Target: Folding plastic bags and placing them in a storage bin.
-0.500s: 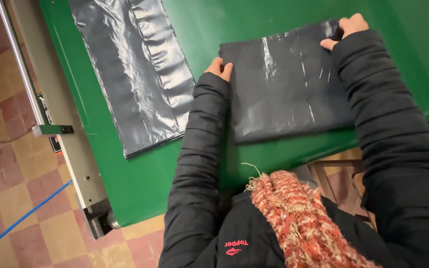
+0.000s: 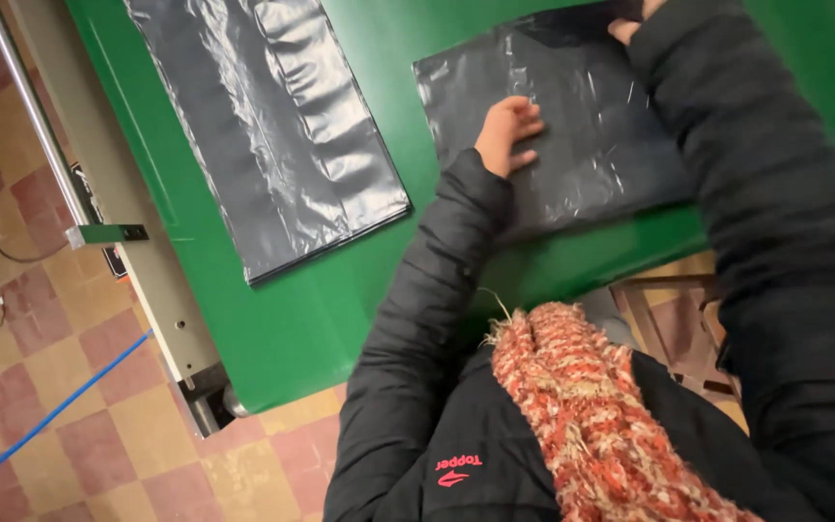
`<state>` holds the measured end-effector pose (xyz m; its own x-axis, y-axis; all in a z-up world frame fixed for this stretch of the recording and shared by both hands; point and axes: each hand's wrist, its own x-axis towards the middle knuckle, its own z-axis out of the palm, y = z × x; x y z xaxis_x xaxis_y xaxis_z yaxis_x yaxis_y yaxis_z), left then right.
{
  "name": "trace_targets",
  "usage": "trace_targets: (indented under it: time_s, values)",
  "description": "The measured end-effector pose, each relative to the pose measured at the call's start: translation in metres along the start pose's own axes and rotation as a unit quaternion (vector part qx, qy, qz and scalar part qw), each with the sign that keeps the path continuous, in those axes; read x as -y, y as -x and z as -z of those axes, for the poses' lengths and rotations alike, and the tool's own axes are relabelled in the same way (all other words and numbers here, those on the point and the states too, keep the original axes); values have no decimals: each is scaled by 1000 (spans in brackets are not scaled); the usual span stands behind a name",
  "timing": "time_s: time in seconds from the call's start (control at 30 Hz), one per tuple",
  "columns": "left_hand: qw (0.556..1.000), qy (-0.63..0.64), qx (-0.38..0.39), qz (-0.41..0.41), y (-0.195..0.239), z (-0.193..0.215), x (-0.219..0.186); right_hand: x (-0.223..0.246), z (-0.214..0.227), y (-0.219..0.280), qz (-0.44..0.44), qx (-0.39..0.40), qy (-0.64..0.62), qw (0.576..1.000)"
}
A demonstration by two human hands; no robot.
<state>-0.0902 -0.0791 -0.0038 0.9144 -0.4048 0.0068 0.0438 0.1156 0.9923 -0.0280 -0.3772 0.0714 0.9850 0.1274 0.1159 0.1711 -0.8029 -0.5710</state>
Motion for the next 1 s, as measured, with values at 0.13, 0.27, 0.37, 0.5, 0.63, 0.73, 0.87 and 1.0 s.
trace_targets:
  time_s: [0.13,0.27,0.37,0.5,0.63,0.73,0.87,1.0]
  values:
    - [865,429,-54,253,15,18,18,54,52,82,10,4,-108,994]
    - [835,523,1,172,62,57,37,27,35,166,221,-15,199,955]
    - [882,463,51,68,86,60,31,15,16,202,272,-57,141,950]
    - [955,-200,-135,-171,123,39,-11,21,13,219,235,-66,159,957]
    - [780,-537,-67,-315,159,3,-104,110,33,199,215,-29,253,943]
    - [686,-685,126,-208,152,-10,-97,165,5,198,134,157,205,957]
    - [751,-559,349,-39,99,-31,-86,136,-62,221,234,131,46,962]
    - [901,-190,353,166,25,-37,-42,69,-97,284,41,-25,-289,956]
